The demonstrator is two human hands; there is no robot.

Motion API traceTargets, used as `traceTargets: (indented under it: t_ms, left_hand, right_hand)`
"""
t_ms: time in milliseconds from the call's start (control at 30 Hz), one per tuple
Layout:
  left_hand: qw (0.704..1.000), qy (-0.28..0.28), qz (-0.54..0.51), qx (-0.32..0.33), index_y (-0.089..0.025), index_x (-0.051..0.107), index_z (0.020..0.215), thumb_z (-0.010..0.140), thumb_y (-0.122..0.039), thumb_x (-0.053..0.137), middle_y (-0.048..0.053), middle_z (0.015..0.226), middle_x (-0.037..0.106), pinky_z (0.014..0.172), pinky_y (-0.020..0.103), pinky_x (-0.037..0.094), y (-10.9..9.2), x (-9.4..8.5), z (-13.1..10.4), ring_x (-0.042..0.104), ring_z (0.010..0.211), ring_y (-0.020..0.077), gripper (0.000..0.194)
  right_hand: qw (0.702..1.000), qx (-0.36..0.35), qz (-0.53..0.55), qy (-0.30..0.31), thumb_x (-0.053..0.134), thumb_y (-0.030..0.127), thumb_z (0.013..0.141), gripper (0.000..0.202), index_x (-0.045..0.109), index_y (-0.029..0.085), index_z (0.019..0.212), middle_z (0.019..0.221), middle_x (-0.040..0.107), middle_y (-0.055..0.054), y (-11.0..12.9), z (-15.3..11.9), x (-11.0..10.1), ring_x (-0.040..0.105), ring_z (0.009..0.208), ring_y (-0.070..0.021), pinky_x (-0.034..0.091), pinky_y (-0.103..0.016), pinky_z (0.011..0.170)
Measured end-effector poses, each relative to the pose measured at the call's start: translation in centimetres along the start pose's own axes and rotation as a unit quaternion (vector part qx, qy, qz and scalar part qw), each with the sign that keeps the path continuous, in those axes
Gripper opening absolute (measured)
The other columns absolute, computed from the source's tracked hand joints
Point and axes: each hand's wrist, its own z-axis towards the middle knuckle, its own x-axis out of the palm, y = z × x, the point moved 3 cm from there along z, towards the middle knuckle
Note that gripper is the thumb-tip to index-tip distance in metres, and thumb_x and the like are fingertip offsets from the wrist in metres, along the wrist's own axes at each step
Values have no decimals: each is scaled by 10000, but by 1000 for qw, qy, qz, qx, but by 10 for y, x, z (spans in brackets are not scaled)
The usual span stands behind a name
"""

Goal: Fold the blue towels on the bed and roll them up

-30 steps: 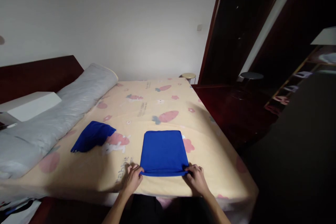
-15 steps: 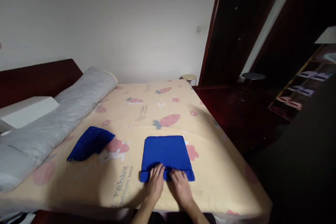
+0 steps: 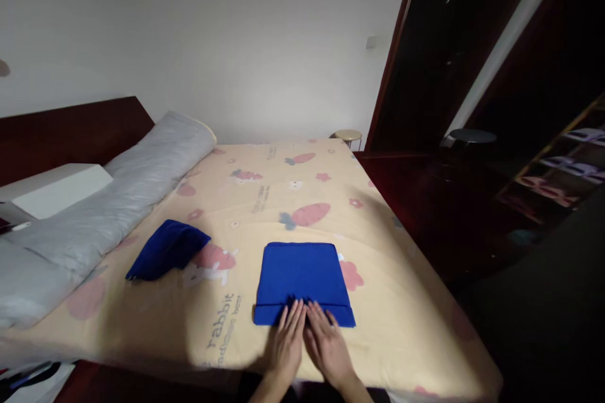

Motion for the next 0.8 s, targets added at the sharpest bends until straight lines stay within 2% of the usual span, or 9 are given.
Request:
traceTargets:
  t_ms: [33, 100, 233, 333, 467, 567, 700, 800]
  left_hand:
    - [1000, 3, -7, 12, -210, 20, 1538, 942, -104, 296, 17, 1571, 332, 1147, 345, 343, -6, 0, -1, 307, 1439, 139, 665]
    - [999, 23, -17, 20, -218, 31, 1541, 978, -211, 325, 17, 1572, 329, 1132, 353, 365, 1, -3, -9, 330, 1430, 151, 635]
    - [997, 55, -28, 37, -292, 76, 1539, 998, -274, 327, -18, 1566, 346, 1138, 366, 350, 51, -16, -33, 361, 1412, 138, 597]
    - [998, 47, -37, 35, -290, 172, 1532, 974, -245, 374, 0, 1534, 414, 1135, 405, 347, 72, -16, -35, 418, 1377, 159, 595]
    - [997, 42, -59, -4, -308, 450, 1422, 911, -113, 390, 33, 1399, 584, 1054, 464, 412, 70, -8, -17, 569, 1225, 210, 550]
    - [996, 48, -75, -8, -313, 545, 1343, 883, -51, 361, 33, 1292, 665, 1042, 499, 415, 66, -9, -9, 610, 1149, 220, 560]
    - [994, 49, -92, 13, -297, 627, 1233, 856, -57, 399, 13, 1152, 721, 1085, 469, 397, 65, -15, -26, 618, 1105, 198, 501]
    - [995, 50, -90, 12, -264, 634, 1201, 824, -69, 432, 26, 1133, 717, 1097, 462, 394, 53, -16, -47, 609, 1109, 203, 470]
  right_hand:
    - [1000, -23, 12, 13, 407, 349, 988, 540, 305, 229, 1504, 1474, 465, -50, 5, 3, 2, 429, 1368, -209, 364, -381, 1083]
    - [999, -30, 15, 20, 406, 365, 992, 554, 261, 261, 1517, 1468, 476, -30, -3, 0, 1, 447, 1354, -195, 372, -361, 1066]
    - [999, 21, -32, -8, 407, 358, 987, 575, 225, 281, 1526, 1457, 492, -31, -54, -31, -10, 459, 1344, -205, 341, -379, 1060]
    - [997, 28, -66, -10, 415, 315, 970, 541, 317, 260, 1499, 1449, 504, -35, -72, -43, -7, 448, 1352, -223, 292, -403, 1068]
    - [993, 42, -99, -39, 468, 276, 932, 408, 538, 241, 1332, 1354, 603, -48, -67, -29, -1, 499, 1300, -262, 265, -429, 1041]
    - [994, 10, -98, -50, 490, 262, 925, 347, 584, 240, 1259, 1283, 656, -52, -65, -23, -6, 524, 1271, -257, 267, -421, 1014]
    - [996, -11, -80, -24, 481, 264, 927, 323, 604, 257, 1226, 1257, 673, -44, -71, -43, -18, 537, 1254, -239, 282, -409, 1004]
    - [998, 14, -64, 6, 472, 272, 903, 348, 623, 254, 1216, 1287, 654, -58, -64, -57, -22, 549, 1233, -258, 308, -426, 1003]
